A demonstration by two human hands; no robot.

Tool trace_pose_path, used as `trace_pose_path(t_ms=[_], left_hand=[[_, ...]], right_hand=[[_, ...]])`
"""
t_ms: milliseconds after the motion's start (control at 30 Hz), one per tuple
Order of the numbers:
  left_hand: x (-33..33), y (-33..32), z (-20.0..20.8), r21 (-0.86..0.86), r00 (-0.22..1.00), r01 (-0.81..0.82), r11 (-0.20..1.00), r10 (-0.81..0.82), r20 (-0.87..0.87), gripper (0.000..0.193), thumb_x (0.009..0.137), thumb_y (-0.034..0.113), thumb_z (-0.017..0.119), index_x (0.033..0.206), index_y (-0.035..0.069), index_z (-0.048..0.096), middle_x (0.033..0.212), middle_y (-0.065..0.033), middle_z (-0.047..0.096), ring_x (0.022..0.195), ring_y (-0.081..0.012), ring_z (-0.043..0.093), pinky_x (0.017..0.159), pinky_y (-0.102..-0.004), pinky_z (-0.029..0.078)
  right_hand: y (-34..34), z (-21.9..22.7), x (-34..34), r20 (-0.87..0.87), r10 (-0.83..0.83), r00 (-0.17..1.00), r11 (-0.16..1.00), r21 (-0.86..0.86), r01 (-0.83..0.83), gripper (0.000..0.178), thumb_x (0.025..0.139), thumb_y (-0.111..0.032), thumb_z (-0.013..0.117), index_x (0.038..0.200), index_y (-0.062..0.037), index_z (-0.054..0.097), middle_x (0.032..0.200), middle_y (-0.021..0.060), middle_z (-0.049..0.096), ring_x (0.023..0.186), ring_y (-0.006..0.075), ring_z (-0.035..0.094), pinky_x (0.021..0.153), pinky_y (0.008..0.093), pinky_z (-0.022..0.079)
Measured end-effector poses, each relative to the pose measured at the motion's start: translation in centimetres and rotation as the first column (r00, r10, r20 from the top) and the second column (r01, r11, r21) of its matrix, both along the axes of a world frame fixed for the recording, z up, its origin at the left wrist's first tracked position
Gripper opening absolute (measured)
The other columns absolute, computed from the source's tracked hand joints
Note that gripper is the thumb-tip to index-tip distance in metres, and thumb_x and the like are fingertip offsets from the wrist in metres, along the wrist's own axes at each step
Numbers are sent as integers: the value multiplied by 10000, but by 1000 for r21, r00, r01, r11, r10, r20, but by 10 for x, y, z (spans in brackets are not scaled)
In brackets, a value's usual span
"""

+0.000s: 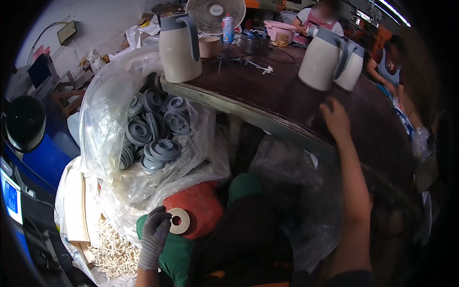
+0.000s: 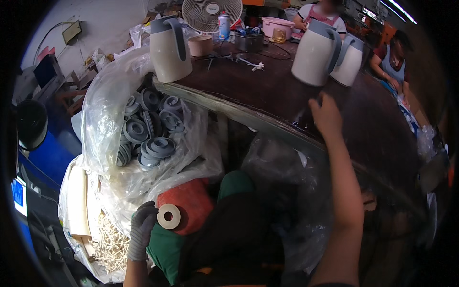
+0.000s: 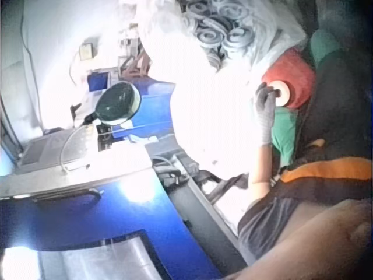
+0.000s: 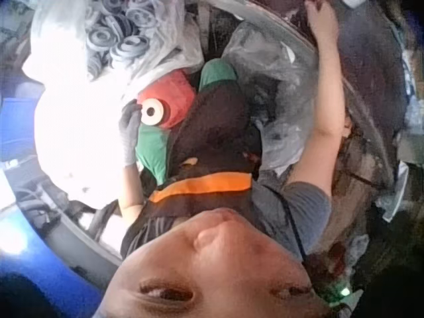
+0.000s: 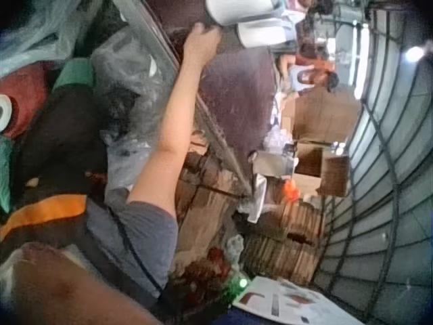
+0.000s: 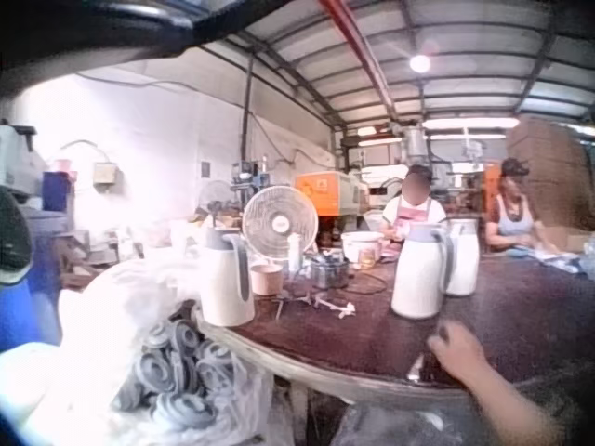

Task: The person repeatedly picks up white pitcher bodies and gray lids, inserts a small white insert into each pitcher, and secures the lid. The assembled pitchers are placed on a nearby table. The person handles the items one at a time throughout the clip.

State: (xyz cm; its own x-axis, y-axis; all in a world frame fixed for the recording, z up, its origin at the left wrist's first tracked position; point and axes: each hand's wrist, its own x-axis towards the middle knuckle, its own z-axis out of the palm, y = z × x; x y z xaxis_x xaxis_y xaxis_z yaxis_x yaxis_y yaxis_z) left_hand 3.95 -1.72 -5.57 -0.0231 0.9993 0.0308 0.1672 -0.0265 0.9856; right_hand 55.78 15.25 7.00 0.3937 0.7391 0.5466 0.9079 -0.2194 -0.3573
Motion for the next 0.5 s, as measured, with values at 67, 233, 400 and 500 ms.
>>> trace_pose_path(t_ms=[67, 233, 400, 500], left_hand=[[-2, -6, 1, -57, 999, -49, 997, 49, -7, 213, 834, 104, 592, 1021, 16, 644, 1230, -144, 523, 1054, -184, 524, 897, -297, 425], [-22, -16, -33, -139, 983, -115, 984, 133, 128, 202, 839, 92, 584, 1005, -4, 645, 1222, -136, 529, 1093, -188, 510, 928, -288, 406], [-18, -21, -40, -179, 969, -118, 977, 153, 196, 203, 849, 88, 572, 1009, -13, 645, 1216, -134, 538, 1123, -195, 504, 964, -287, 383], [-16, -25, -39, -166, 968, -134, 977, 164, 188, 203, 860, 99, 570, 1014, -11, 642, 1169, -116, 572, 1084, -183, 524, 941, -281, 399]], right_hand=[[-17, -2, -33, 90, 81, 993, 982, -177, -64, 399, 891, -344, 546, 1152, -48, 608, 1149, 130, 622, 1078, 292, 584, 923, 394, 444], [-20, 7, -61, 88, 125, 988, 975, -193, -106, 343, 885, -328, 554, 1081, -60, 642, 1105, 126, 637, 1048, 297, 592, 904, 402, 449], [-23, 3, -49, 113, 118, 987, 987, -125, -103, 341, 885, -326, 556, 1080, -59, 639, 1100, 132, 636, 1038, 308, 592, 888, 404, 456], [-20, 2, -47, 107, 106, 989, 986, -142, -90, 349, 889, -329, 549, 1094, -60, 636, 1112, 137, 632, 1045, 310, 589, 893, 398, 454]])
